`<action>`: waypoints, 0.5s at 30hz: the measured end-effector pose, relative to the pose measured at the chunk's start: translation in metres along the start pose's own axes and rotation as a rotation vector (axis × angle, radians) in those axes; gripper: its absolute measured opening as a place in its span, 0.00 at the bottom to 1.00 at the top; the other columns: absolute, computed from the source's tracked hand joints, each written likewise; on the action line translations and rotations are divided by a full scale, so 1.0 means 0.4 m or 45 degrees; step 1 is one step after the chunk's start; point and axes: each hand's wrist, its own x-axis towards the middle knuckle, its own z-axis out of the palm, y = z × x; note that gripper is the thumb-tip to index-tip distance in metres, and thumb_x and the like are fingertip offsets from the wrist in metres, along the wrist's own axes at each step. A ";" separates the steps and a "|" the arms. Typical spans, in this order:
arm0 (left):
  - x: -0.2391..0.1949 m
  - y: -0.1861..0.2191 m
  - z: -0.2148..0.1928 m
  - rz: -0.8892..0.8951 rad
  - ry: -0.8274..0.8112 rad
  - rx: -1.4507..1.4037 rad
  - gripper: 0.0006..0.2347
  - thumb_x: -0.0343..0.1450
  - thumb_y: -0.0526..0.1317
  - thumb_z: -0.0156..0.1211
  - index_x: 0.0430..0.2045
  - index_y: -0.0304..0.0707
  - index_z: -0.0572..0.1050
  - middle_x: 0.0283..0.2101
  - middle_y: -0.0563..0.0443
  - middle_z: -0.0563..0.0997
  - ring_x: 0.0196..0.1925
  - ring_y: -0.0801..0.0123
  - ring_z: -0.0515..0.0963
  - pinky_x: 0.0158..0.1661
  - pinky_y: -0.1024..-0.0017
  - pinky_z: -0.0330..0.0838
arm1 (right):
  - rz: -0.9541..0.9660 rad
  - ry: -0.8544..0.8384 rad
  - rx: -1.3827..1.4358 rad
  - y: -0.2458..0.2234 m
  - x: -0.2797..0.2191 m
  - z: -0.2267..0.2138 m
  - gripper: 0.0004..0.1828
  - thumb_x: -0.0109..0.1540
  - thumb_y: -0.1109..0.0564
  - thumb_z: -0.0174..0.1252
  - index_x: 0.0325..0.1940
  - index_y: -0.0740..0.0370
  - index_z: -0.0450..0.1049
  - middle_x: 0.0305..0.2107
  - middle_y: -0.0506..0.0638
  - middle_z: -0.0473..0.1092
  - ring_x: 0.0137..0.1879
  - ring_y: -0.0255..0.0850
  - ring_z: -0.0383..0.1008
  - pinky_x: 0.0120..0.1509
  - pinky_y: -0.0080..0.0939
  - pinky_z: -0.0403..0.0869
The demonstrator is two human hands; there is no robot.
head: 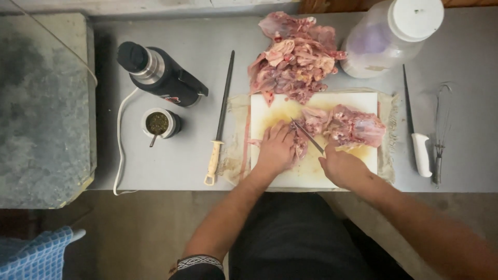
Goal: Butchering whole raw chickens into smaller pieces on a cutting board using a knife in a commercial kitchen setting.
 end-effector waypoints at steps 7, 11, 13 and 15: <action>-0.003 0.005 0.024 -0.031 0.034 -0.031 0.20 0.69 0.47 0.54 0.55 0.46 0.76 0.60 0.45 0.77 0.74 0.55 0.64 0.66 0.43 0.59 | 0.072 -0.028 -0.015 -0.077 0.015 -0.019 0.35 0.71 0.41 0.34 0.67 0.77 0.48 0.40 0.72 0.75 0.52 0.69 0.79 0.58 0.69 0.74; -0.008 0.000 0.025 -0.031 0.032 -0.051 0.21 0.68 0.48 0.54 0.55 0.45 0.76 0.60 0.47 0.77 0.73 0.57 0.64 0.65 0.43 0.61 | 0.103 -0.076 0.252 -0.101 0.082 0.015 0.31 0.72 0.41 0.29 0.64 0.71 0.52 0.45 0.74 0.75 0.55 0.73 0.77 0.61 0.72 0.71; -0.004 -0.008 0.028 0.005 0.096 -0.004 0.21 0.67 0.48 0.55 0.55 0.44 0.76 0.60 0.46 0.77 0.73 0.58 0.65 0.64 0.44 0.62 | 0.116 -0.069 0.255 -0.071 0.170 0.093 0.24 0.71 0.44 0.32 0.61 0.66 0.54 0.47 0.74 0.74 0.58 0.72 0.76 0.63 0.70 0.71; 0.006 -0.029 0.035 0.036 0.090 -0.013 0.21 0.66 0.48 0.57 0.52 0.45 0.77 0.58 0.46 0.78 0.71 0.58 0.67 0.63 0.45 0.64 | 0.101 -0.020 0.223 -0.061 0.133 0.097 0.24 0.71 0.42 0.31 0.58 0.64 0.56 0.43 0.70 0.76 0.54 0.70 0.78 0.58 0.69 0.73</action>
